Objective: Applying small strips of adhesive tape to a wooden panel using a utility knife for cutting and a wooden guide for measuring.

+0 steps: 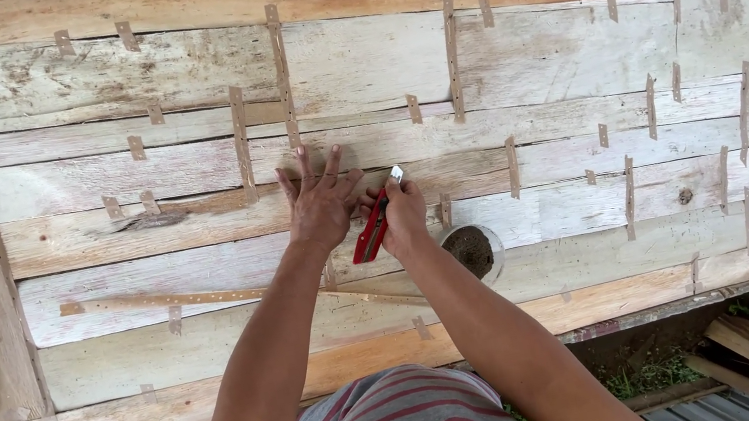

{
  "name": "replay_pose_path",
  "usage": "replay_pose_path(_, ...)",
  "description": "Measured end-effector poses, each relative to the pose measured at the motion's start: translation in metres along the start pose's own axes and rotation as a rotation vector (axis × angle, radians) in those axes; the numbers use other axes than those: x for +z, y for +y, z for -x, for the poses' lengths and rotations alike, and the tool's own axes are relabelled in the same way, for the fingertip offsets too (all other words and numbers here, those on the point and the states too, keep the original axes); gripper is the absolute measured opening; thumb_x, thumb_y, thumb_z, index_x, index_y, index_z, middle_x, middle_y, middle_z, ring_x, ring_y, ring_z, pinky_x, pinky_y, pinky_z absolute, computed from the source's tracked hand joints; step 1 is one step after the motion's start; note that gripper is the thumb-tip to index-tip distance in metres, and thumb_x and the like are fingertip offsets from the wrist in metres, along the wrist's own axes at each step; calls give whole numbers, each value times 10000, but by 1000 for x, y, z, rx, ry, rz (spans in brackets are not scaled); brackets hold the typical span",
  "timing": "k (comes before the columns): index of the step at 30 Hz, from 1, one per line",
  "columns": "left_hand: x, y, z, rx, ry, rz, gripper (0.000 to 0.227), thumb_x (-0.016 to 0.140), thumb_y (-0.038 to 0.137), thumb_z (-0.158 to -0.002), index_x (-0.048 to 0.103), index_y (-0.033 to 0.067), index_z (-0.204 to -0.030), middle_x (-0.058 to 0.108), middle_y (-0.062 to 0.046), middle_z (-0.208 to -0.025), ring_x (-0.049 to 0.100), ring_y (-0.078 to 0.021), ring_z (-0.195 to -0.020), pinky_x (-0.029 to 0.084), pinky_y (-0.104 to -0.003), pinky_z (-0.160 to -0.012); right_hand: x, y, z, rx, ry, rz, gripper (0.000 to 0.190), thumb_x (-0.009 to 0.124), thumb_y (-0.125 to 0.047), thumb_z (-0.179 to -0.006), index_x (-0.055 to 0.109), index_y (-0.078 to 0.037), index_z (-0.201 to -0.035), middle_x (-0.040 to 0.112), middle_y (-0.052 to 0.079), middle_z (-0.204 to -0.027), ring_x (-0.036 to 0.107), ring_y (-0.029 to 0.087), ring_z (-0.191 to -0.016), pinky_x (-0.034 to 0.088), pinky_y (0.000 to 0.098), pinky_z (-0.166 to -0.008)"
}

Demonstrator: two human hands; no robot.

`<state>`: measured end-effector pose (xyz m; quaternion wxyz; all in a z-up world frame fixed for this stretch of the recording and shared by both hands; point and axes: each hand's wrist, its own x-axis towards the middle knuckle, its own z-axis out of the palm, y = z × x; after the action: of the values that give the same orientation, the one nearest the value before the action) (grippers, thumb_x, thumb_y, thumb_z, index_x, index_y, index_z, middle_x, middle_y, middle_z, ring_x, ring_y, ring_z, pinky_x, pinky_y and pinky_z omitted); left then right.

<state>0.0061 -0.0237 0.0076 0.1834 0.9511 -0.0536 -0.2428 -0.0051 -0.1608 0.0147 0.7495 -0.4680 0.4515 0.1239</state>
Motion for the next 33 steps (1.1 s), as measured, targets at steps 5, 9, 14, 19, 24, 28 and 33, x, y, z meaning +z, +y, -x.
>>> replay_pose_path(5,-1,0,-1,1,-10,-21,500,571,410,-1001,451,532,-1471,65,189,-1727,-95,-359,-1588,-44,-712,-1238,-3,11,-22,30,46,-175,141,483,-282,-1096,508,-147,-1126,705,117,-957,741,244,-795,666,385,-721)
replay_pose_path(9,4,-3,0,8,-1,-8,527,621,405,-968,467,520,-1459,87,176,-1729,-74,-364,-1591,-30,-718,-1236,-17,13,-26,64,1,-264,186,472,-334,-1102,566,-183,-1046,669,42,-898,677,181,-769,618,304,-687)
replay_pose_path(14,-1,1,2,-4,18,30,509,627,455,-955,498,513,-1444,113,180,-1727,-95,-353,-1592,-64,-716,-1231,-23,13,-29,54,-12,-265,166,500,-312,-1094,570,-166,-1058,659,37,-856,666,178,-725,604,289,-628)
replay_pose_path(19,-9,16,9,-45,80,75,429,632,506,-940,586,473,-1365,218,155,-1709,-17,-365,-1594,-71,-757,-1201,-17,6,-13,49,-25,-263,164,507,-296,-1088,582,-155,-1052,643,32,-827,653,177,-706,588,287,-608)
replay_pose_path(24,20,24,1,-76,446,140,215,688,479,-930,748,386,-1115,475,83,-1604,157,-373,-1578,-40,-808,-1147,-18,9,-14,32,-42,-291,190,513,-306,-1083,609,-145,-1051,641,46,-804,645,194,-676,562,296,-586)
replay_pose_path(28,27,27,-11,-18,653,60,151,734,442,-879,745,311,-952,644,73,-1429,406,-342,-1487,20,-807,-1152,-19,7,-18,30,-57,-291,197,501,-324,-1081,605,-163,-1038,636,27,-799,647,185,-673,549,287,-577)
replay_pose_path(33,48,21,-54,412,785,52,258,765,429,-875,748,275,-1081,674,29,-1153,594,-235,-1240,289,-623,-1192,-24,4,-16,40,-95,-283,214,473,-326,-1080,604,-165,-1032,628,18,-794,641,172,-666,537,263,-571)
